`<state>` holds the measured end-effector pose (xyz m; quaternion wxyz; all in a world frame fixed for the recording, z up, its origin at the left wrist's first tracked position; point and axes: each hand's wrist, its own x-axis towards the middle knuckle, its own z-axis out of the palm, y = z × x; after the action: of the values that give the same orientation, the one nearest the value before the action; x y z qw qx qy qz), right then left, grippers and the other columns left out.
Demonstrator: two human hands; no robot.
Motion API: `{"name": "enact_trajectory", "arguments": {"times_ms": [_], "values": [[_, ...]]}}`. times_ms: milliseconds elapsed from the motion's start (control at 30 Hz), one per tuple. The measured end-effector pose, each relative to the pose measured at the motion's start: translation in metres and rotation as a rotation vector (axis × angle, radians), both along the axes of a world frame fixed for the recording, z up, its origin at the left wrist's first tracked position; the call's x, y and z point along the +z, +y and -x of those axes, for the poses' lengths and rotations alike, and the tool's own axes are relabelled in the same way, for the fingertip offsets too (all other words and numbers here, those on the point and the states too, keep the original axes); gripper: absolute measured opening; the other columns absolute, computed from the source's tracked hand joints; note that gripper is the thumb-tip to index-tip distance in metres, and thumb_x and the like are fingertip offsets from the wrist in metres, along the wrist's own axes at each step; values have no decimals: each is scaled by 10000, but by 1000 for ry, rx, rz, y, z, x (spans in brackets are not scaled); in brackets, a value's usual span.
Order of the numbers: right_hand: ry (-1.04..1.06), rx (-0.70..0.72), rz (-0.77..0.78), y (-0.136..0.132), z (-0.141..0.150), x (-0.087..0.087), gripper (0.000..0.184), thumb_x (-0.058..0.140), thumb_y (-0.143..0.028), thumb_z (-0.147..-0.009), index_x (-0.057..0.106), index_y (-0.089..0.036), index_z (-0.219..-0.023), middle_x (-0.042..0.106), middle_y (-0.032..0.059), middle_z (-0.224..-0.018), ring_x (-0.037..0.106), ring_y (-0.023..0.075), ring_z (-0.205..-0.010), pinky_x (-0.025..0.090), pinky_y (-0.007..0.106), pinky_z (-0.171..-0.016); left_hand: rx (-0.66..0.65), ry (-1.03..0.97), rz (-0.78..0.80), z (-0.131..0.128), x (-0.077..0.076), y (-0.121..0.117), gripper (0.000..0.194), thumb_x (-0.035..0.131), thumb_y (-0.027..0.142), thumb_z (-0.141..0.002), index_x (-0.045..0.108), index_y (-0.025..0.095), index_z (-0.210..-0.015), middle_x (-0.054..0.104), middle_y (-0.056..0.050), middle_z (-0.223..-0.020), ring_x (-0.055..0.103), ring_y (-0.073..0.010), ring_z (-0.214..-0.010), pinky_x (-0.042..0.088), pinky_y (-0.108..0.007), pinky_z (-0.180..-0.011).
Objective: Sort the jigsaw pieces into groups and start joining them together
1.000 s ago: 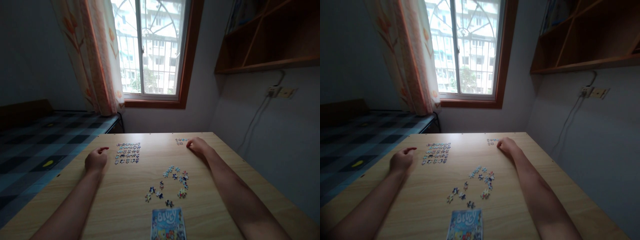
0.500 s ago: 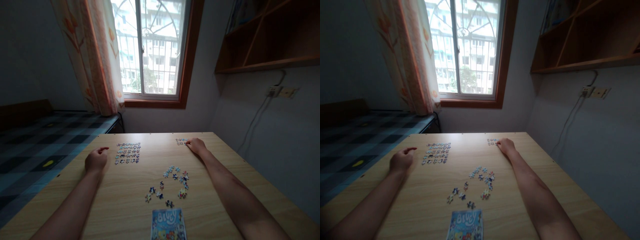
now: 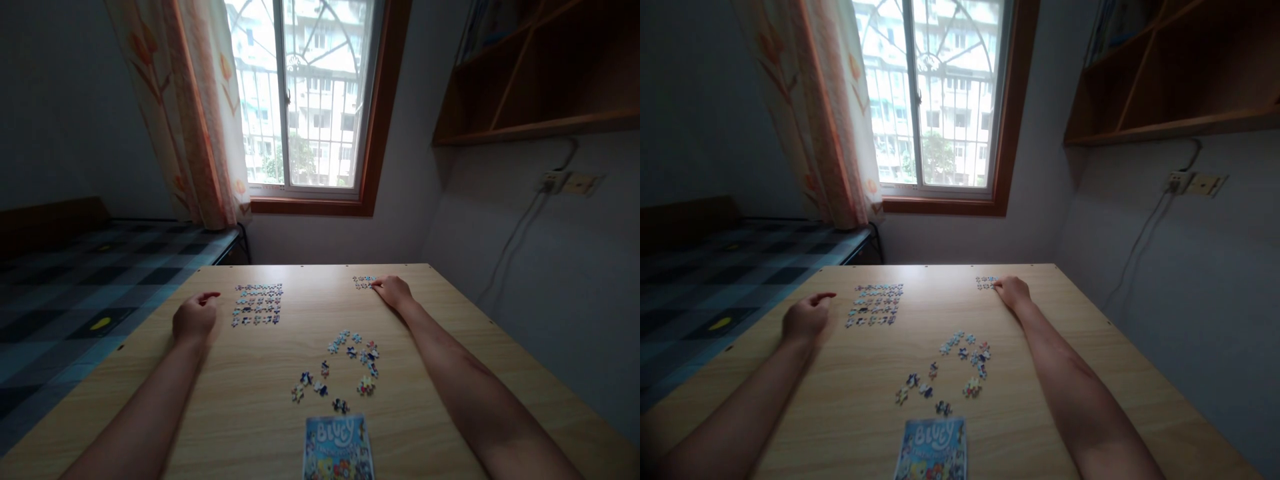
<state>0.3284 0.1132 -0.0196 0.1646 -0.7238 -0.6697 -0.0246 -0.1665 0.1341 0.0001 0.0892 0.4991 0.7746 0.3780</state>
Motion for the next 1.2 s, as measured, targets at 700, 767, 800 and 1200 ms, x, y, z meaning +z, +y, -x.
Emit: {"name": "enact_trajectory", "arguments": {"times_ms": [700,767,800,1200], "values": [[101,675,489,-29,83,47,196,715,-326,-721,792,-224,-869,696,-24,-746,580,109,-650,375,195,-550,-4,-16,-32,1,-6,1,342,549,309,-803,756,211,-1057,727,-48,-855,606,-196,-691,412,-270,-629],[83,607,444,-25,75,46,192,682,-282,-735,793,-224,-881,721,-7,-781,597,119,-673,388,198,-572,-3,-18,-40,1,-6,1,334,547,306,-803,759,217,-1044,732,-53,-877,620,-208,-724,420,-278,-636],[74,574,424,-23,69,45,195,671,-259,-735,793,-224,-883,732,3,-801,608,127,-690,395,202,-582,-1,-19,-44,1,-6,1,328,545,306,-803,762,222,-1035,734,-55,-883,626,-215,-739,423,-282,-637],[-4,92,308,-6,-20,29,194,689,-161,-666,806,-252,-792,769,38,-815,684,184,-735,471,245,-678,1,-19,-11,-3,2,-4,339,552,279,-800,754,206,-1063,735,-68,-911,615,-211,-742,412,-277,-638]]}}
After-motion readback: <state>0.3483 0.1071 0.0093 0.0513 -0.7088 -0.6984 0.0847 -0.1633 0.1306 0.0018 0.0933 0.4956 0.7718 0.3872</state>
